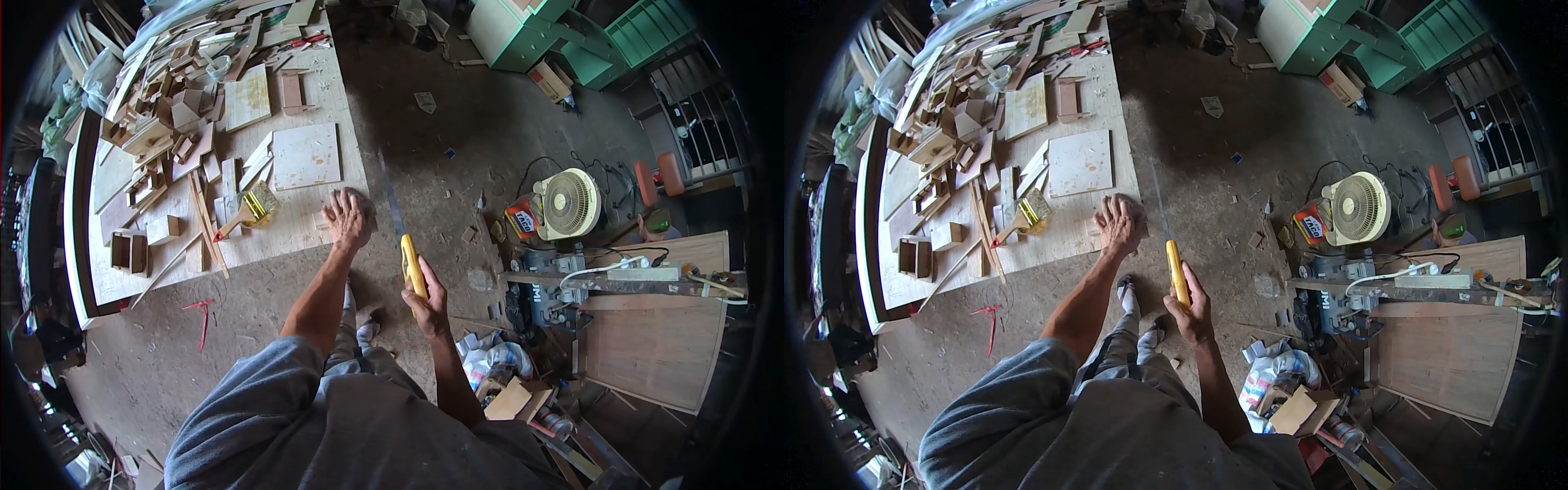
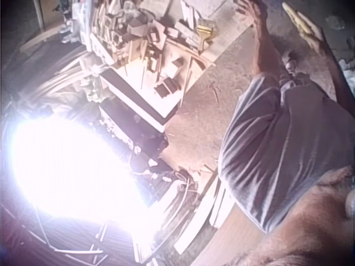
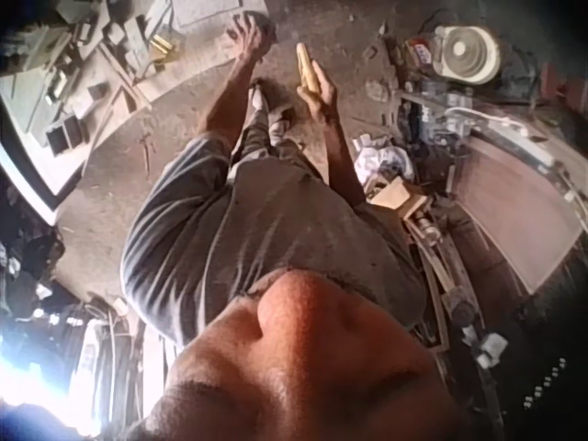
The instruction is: Applying glue to wooden pieces and using a handsaw to cut wood at a workbench.
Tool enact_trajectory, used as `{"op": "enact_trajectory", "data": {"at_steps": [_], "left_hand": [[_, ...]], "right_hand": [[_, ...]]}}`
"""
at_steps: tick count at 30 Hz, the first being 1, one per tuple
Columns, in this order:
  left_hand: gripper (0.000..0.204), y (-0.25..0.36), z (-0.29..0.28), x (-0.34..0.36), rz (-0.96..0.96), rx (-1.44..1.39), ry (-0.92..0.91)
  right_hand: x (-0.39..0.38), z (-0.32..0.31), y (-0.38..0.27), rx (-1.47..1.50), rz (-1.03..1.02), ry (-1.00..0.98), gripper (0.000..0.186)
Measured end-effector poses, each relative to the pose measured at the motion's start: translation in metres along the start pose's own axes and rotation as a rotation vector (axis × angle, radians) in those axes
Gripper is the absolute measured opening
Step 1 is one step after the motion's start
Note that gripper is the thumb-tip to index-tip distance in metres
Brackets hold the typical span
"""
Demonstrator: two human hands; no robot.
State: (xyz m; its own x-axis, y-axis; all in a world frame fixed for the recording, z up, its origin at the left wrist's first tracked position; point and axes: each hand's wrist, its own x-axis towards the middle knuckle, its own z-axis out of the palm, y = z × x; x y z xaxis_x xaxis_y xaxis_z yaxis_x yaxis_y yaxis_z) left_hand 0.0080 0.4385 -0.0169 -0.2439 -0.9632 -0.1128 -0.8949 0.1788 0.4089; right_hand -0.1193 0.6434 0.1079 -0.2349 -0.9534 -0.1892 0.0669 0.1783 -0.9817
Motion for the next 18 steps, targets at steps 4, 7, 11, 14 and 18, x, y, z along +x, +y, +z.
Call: {"op": "enact_trajectory", "data": {"at_steps": [4,7,11,14,18], "left_hand": [[0.069,0.005,-0.006,0.002,-0.017,-0.003,-0.043],[0.073,0.004,-0.01,0.004,-0.04,0.011,-0.115],[0.076,0.003,-0.01,0.005,-0.064,-0.017,-0.146],[0.076,0.001,-0.008,0.008,-0.06,-0.024,-0.157],[0.076,-0.002,-0.007,0.009,-0.039,-0.012,-0.167]], "right_hand": [[0.013,0.004,0.006,-0.096,-0.022,0.07,0.06],[0.017,0.012,0.003,-0.163,-0.08,0.097,0.055],[0.022,0.018,-0.005,-0.238,-0.128,0.137,0.051],[0.028,0.018,-0.017,-0.32,-0.196,0.15,0.049],[0.045,0.021,-0.039,-0.407,-0.207,0.162,0.047]]}}
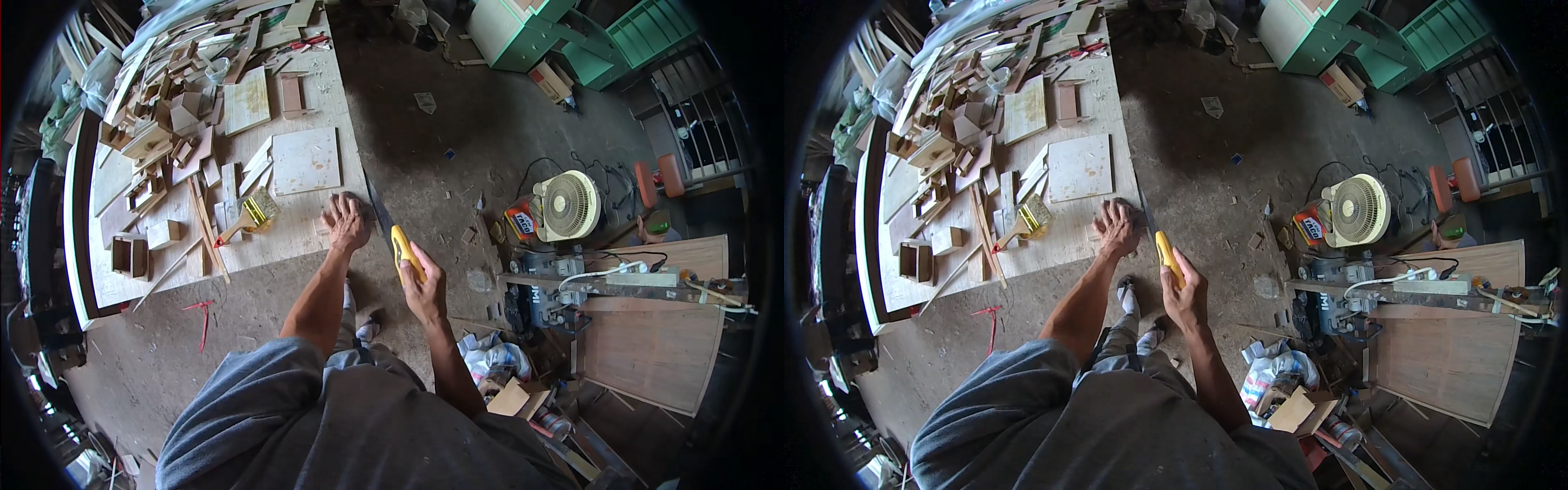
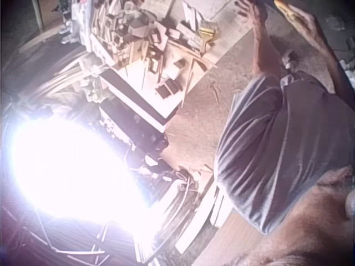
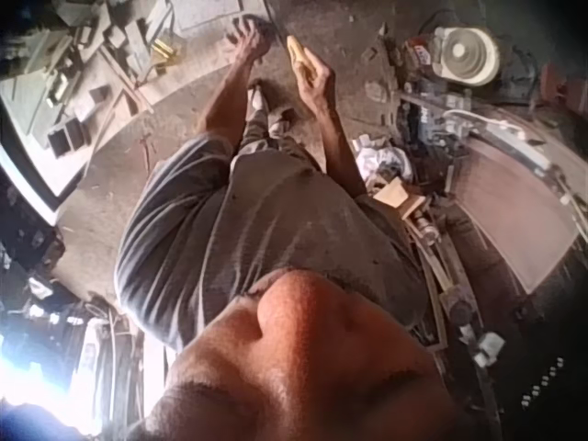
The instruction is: Applying glue to wooden pieces and using a handsaw to cut wood at a workbench.
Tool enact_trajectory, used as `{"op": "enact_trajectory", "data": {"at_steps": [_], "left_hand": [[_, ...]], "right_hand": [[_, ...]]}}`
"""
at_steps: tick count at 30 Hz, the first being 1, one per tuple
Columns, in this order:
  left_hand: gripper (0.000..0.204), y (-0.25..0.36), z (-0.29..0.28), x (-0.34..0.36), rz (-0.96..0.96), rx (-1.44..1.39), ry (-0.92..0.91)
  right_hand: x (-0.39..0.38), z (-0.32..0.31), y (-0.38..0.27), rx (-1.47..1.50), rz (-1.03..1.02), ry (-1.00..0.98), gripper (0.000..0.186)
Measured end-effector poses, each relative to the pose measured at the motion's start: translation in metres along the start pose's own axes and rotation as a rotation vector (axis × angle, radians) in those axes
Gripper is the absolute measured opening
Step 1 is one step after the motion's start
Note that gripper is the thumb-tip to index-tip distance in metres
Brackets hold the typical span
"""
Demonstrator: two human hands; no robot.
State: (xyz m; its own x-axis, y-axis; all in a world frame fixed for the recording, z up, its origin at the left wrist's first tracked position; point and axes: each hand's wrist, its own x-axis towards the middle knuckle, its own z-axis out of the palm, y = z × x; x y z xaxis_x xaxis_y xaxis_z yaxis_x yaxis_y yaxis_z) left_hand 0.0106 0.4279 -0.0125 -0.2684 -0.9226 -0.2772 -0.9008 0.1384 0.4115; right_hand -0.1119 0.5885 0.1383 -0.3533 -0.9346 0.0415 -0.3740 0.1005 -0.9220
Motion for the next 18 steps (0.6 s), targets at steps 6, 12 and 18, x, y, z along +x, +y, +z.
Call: {"op": "enact_trajectory", "data": {"at_steps": [6,12,18], "left_hand": [[0.079,0.001,-0.001,-0.001,0.0,-0.022,-0.018],[0.08,0.006,-0.005,-0.004,-0.04,0.009,-0.067],[0.075,0.008,-0.014,-0.008,-0.036,0.007,-0.118]], "right_hand": [[0.017,0.007,-0.023,-0.06,0.064,-0.034,0.046],[0.028,0.006,-0.029,-0.082,0.086,-0.051,0.042],[0.044,0.005,-0.023,-0.041,0.103,-0.038,0.043]]}}
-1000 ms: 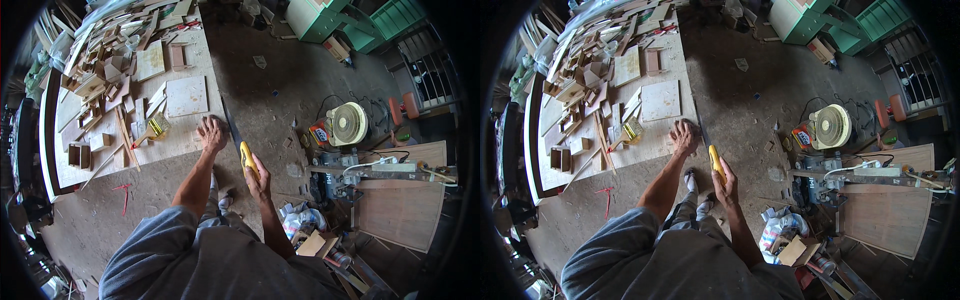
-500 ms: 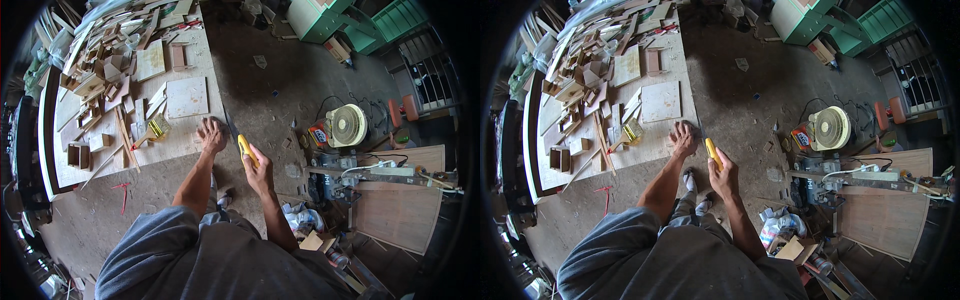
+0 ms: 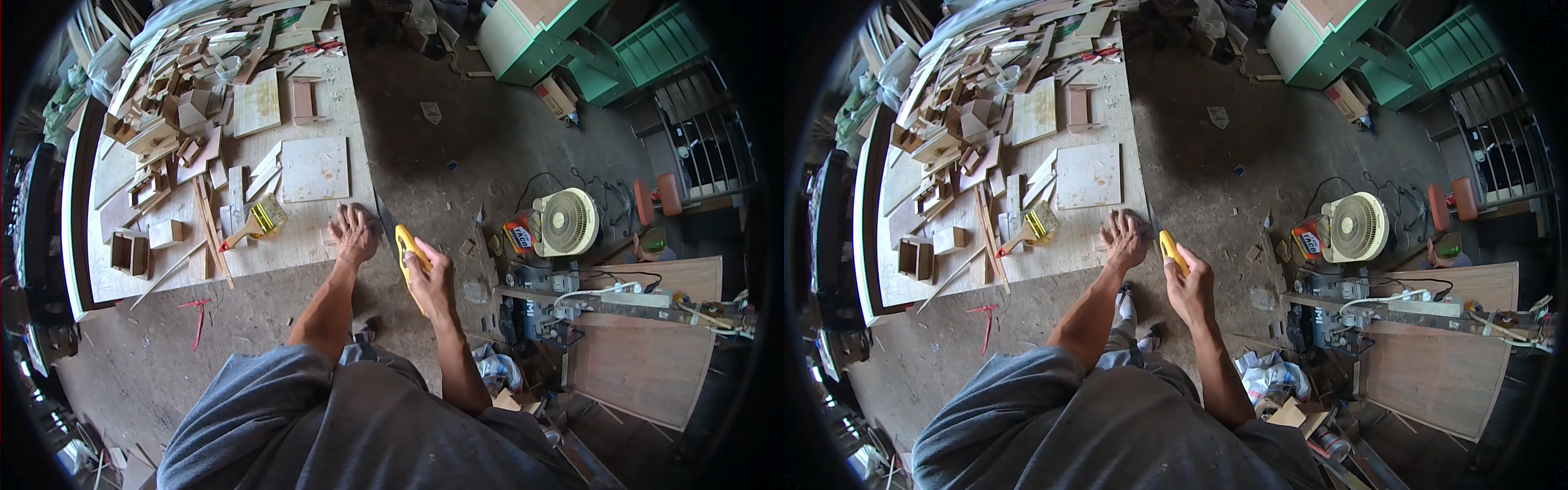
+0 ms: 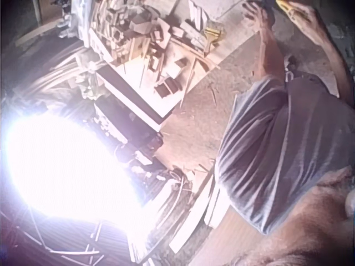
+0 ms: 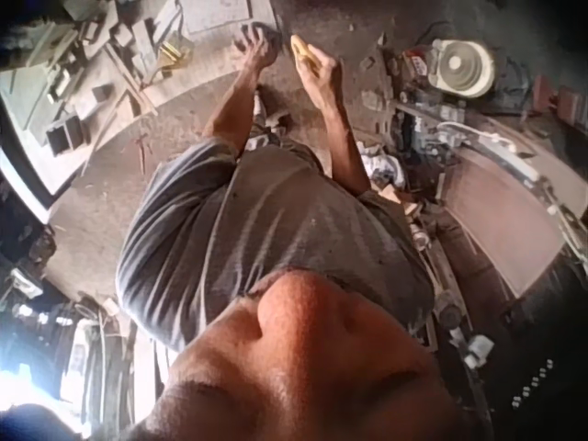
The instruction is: Applying glue to wooden pieces and using a handsaw to cut wood at a workbench.
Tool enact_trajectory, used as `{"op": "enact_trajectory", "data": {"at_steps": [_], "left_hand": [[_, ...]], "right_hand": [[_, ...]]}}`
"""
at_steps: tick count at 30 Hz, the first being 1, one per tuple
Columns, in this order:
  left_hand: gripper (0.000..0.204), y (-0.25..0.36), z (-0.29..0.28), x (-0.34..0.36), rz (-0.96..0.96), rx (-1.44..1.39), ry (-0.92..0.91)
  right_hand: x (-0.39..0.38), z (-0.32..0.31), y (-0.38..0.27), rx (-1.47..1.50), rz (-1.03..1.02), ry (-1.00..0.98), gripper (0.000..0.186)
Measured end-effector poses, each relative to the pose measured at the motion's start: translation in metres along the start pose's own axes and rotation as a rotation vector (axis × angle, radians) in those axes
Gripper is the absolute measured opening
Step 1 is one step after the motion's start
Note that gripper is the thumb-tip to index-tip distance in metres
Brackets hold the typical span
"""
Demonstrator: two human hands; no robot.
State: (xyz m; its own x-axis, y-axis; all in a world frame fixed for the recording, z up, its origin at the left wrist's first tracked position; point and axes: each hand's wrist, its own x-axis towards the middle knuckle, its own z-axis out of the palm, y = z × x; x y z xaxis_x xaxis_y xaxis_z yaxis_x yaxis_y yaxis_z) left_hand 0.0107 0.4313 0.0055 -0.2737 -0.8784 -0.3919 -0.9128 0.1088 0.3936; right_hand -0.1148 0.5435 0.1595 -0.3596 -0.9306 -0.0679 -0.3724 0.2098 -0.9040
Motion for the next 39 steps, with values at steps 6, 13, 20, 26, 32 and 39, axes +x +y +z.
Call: {"op": "enact_trajectory", "data": {"at_steps": [6,13,20,26,32,39], "left_hand": [[0.072,-0.004,0.011,0.003,0.009,0.04,0.095],[0.076,0.004,-0.01,0.0,-0.018,-0.035,-0.023],[0.078,0.005,-0.011,0.001,-0.023,0.008,-0.077],[0.064,0.0,-0.014,-0.002,0.042,0.032,0.095],[0.049,-0.005,-0.015,0.033,0.051,0.031,0.424],[0.063,-0.001,-0.018,0.046,0.01,0.139,0.358]], "right_hand": [[0.017,0.004,-0.004,0.068,0.082,-0.024,0.041],[0.03,0.009,-0.009,-0.06,-0.022,0.02,0.037],[0.019,0.019,-0.008,-0.074,0.012,0.096,0.042],[0.008,-0.011,0.005,0.281,0.151,-0.165,0.057],[0.012,0.0,-0.004,0.183,0.209,-0.118,0.058],[0.045,0.006,-0.024,0.048,0.2,-0.14,0.053]]}}
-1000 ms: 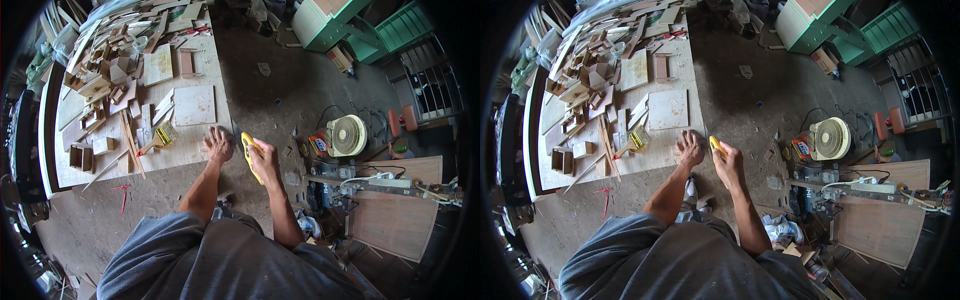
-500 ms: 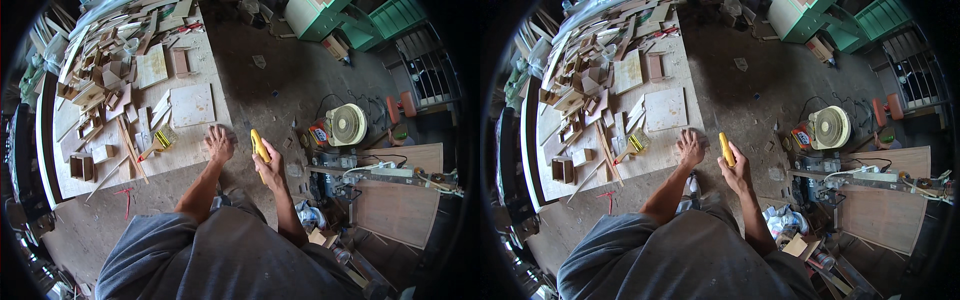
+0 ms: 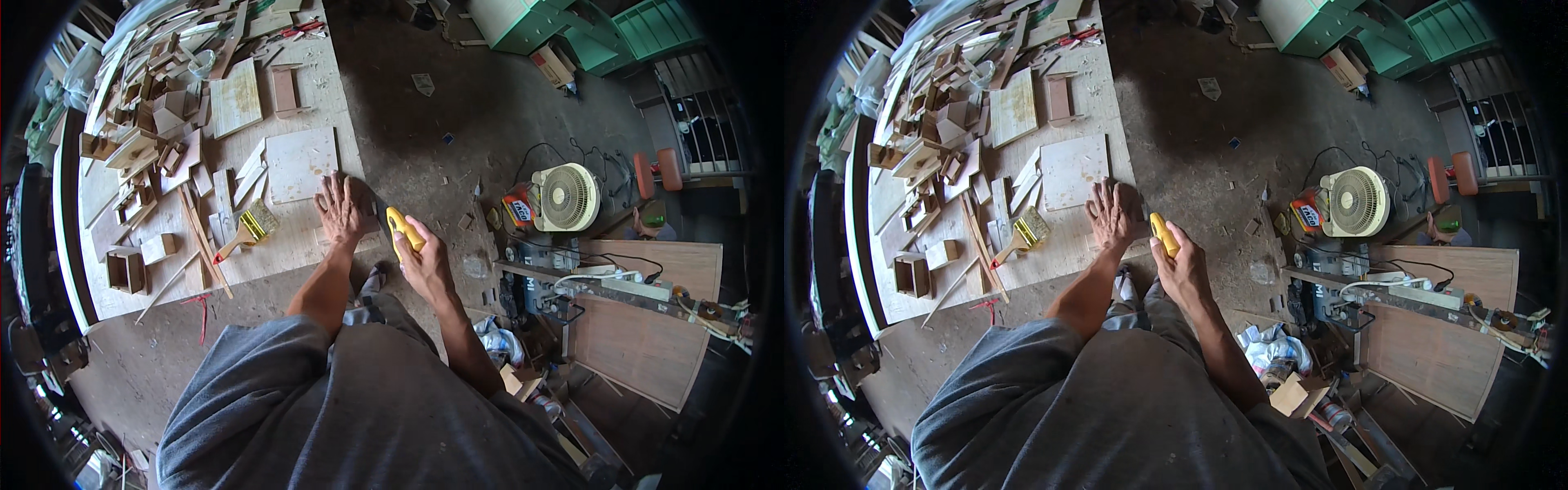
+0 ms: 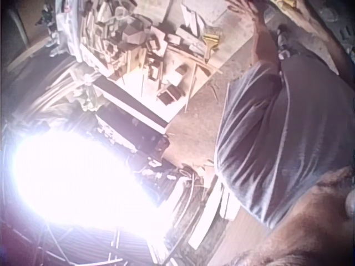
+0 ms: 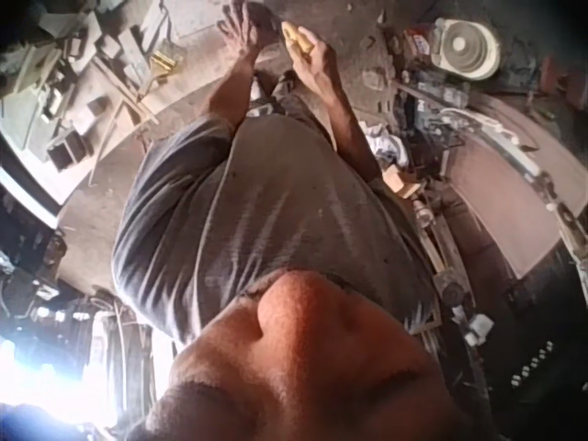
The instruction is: Applying glue to wooden pieces and using a handsaw to cut wood at a workbench.
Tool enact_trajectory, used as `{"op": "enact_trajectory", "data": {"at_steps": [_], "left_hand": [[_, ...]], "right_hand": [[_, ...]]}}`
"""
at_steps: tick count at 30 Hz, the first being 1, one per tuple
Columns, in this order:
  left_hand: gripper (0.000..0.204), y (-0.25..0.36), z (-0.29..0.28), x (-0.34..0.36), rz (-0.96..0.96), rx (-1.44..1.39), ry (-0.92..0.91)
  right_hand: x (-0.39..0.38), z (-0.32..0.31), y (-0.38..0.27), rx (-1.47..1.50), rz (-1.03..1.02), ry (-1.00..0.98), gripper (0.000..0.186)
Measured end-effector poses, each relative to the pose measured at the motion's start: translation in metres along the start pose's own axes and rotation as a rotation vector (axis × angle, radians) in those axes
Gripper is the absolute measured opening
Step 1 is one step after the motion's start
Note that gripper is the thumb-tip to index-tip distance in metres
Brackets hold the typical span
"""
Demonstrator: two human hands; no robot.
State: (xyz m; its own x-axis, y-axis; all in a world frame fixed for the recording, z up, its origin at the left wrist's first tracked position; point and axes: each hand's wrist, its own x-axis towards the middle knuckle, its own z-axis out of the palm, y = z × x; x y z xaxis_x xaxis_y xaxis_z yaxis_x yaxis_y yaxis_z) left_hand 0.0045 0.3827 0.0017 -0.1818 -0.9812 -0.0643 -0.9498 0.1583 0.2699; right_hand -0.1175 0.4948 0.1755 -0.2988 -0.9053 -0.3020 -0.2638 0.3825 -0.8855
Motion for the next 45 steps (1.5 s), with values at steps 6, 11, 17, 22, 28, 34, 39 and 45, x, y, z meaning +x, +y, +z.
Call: {"op": "enact_trajectory", "data": {"at_steps": [6,11,17,22,28,34,39,45], "left_hand": [[0.065,0.001,0.004,-0.001,0.021,-0.045,0.038],[0.065,-0.003,-0.001,-0.002,0.002,-0.027,0.011],[0.065,-0.01,0.007,0.004,-0.028,0.032,0.022],[0.065,-0.002,0.004,0.001,0.012,0.002,0.045],[0.06,0.009,-0.004,-0.001,0.014,0.006,-0.026],[0.067,0.0,0.005,-0.001,-0.011,-0.009,0.001],[0.066,0.0,-0.001,-0.006,-0.034,-0.024,-0.086],[0.064,-0.002,0.002,-0.004,-0.031,0.064,-0.049]], "right_hand": [[0.042,0.008,0.007,-0.069,-0.081,-0.032,0.051],[0.039,-0.004,-0.017,0.136,0.119,-0.13,0.048],[0.042,-0.012,-0.049,0.328,0.241,-0.195,0.038],[0.061,0.002,-0.021,0.309,0.196,-0.208,0.032],[0.07,0.016,-0.005,0.29,0.173,-0.132,0.037],[0.057,0.008,-0.017,0.404,0.213,-0.174,0.037],[0.036,-0.005,-0.041,0.44,0.295,-0.121,0.026],[0.054,-0.006,-0.038,0.483,0.257,-0.201,0.025]]}}
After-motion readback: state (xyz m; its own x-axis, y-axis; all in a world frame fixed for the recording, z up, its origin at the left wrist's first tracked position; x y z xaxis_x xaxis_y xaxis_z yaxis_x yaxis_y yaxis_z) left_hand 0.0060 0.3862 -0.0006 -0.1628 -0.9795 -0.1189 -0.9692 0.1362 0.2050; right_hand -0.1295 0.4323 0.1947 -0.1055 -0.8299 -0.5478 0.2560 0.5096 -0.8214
